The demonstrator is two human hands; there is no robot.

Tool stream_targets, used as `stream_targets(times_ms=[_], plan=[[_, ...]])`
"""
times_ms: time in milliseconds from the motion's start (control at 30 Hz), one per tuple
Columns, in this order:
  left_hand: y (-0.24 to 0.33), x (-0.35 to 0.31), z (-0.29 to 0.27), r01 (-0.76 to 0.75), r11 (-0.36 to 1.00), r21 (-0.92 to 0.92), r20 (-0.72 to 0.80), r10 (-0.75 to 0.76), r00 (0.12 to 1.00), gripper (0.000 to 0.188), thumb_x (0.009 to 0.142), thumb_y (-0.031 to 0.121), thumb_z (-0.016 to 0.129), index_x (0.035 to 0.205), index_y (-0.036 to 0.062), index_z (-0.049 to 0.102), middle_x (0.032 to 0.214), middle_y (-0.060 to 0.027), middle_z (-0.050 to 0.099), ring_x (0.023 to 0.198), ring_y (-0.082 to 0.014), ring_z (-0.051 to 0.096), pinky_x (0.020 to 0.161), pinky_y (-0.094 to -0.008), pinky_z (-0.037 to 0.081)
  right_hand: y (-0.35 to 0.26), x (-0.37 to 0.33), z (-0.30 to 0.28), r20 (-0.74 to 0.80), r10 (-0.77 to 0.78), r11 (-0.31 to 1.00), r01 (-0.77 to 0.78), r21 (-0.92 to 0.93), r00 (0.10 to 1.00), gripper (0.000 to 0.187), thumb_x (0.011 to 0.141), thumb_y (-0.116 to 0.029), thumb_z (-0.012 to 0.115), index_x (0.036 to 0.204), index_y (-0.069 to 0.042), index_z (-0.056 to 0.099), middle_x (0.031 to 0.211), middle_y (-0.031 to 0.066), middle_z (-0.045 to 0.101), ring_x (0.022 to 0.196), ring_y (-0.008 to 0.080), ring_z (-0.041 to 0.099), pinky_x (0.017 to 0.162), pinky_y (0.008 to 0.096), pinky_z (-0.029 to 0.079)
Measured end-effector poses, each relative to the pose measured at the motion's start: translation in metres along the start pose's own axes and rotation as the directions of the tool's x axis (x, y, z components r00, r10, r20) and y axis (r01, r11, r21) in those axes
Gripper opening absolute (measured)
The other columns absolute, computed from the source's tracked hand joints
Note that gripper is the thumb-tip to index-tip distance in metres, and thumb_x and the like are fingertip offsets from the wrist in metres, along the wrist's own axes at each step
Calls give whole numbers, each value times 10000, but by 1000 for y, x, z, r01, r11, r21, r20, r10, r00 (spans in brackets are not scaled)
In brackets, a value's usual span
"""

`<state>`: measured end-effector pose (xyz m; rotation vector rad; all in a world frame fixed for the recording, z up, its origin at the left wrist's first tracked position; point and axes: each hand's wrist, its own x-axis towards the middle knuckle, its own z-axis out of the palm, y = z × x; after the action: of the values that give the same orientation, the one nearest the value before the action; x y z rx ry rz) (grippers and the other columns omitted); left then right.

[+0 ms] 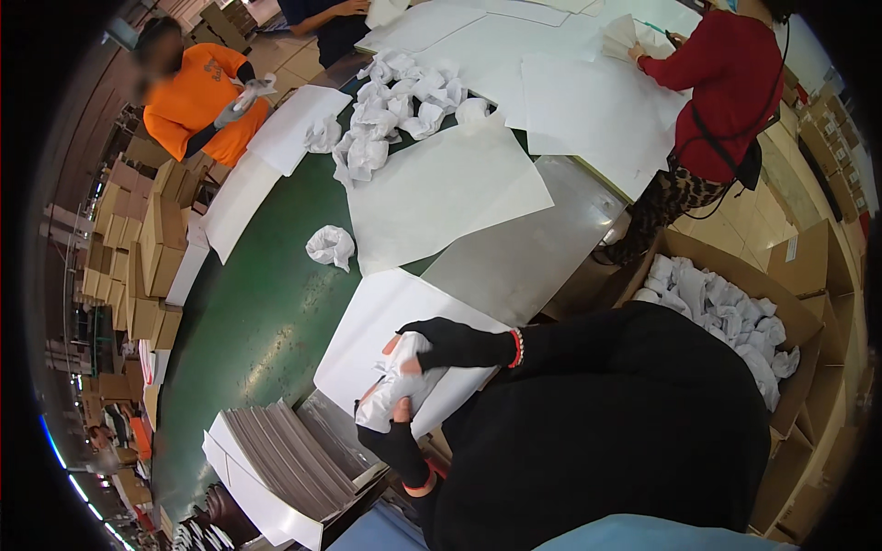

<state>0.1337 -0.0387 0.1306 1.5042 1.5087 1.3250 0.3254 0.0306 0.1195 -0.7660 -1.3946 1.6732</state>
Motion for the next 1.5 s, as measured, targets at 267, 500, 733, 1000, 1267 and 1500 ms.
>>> stream_targets(times_ms=[267,500,733,1000,1267,1500], plan=[[4,-9,-6,132,970,-204,85,-117,990,307,772,65,714,1038,-9,578,935,-65,617,850,-151,595,757,-283,470,-15,-9,17,-69,-64,997,61,-45,996,598,615,-312,848,1096,-43,615,941,98,666,869,177,643,783,300,505],[35,-11,-1,220,911,-348,82,-204,976,545,705,85,746,1195,-51,551,995,-107,618,892,-174,604,806,-297,472,-6,-7,22,-83,-87,989,76,-128,993,569,642,-207,839,1114,-28,577,960,99,664,832,155,640,755,294,512],[14,-13,-19,240,933,-267,229,-181,956,564,663,211,798,1122,-31,576,967,-71,608,898,-173,579,829,-303,441,-15,-10,24,5,-79,993,79,-85,997,392,616,-204,850,915,-39,659,840,63,679,777,131,634,706,276,502],[2,-22,-25,419,754,-506,389,-234,891,404,599,160,807,908,-17,619,818,-29,623,704,-113,580,631,-246,449,-16,-16,31,168,-120,993,115,39,978,365,609,-244,861,821,-26,659,750,44,670,683,94,615,643,255,492],[12,-17,-20,223,861,-456,229,-128,965,646,645,585,792,831,-13,631,848,-28,569,755,-127,527,654,-274,395,-21,-11,32,107,-113,993,114,-7,988,379,606,-264,871,817,-38,652,740,37,665,675,95,615,636,256,495],[12,-12,-31,256,869,-423,380,-86,921,652,653,587,782,792,-30,626,785,-6,548,696,-115,512,605,-263,361,-17,-14,33,218,-144,989,135,52,965,366,592,-165,891,814,-38,628,762,24,661,689,78,609,613,238,489]])
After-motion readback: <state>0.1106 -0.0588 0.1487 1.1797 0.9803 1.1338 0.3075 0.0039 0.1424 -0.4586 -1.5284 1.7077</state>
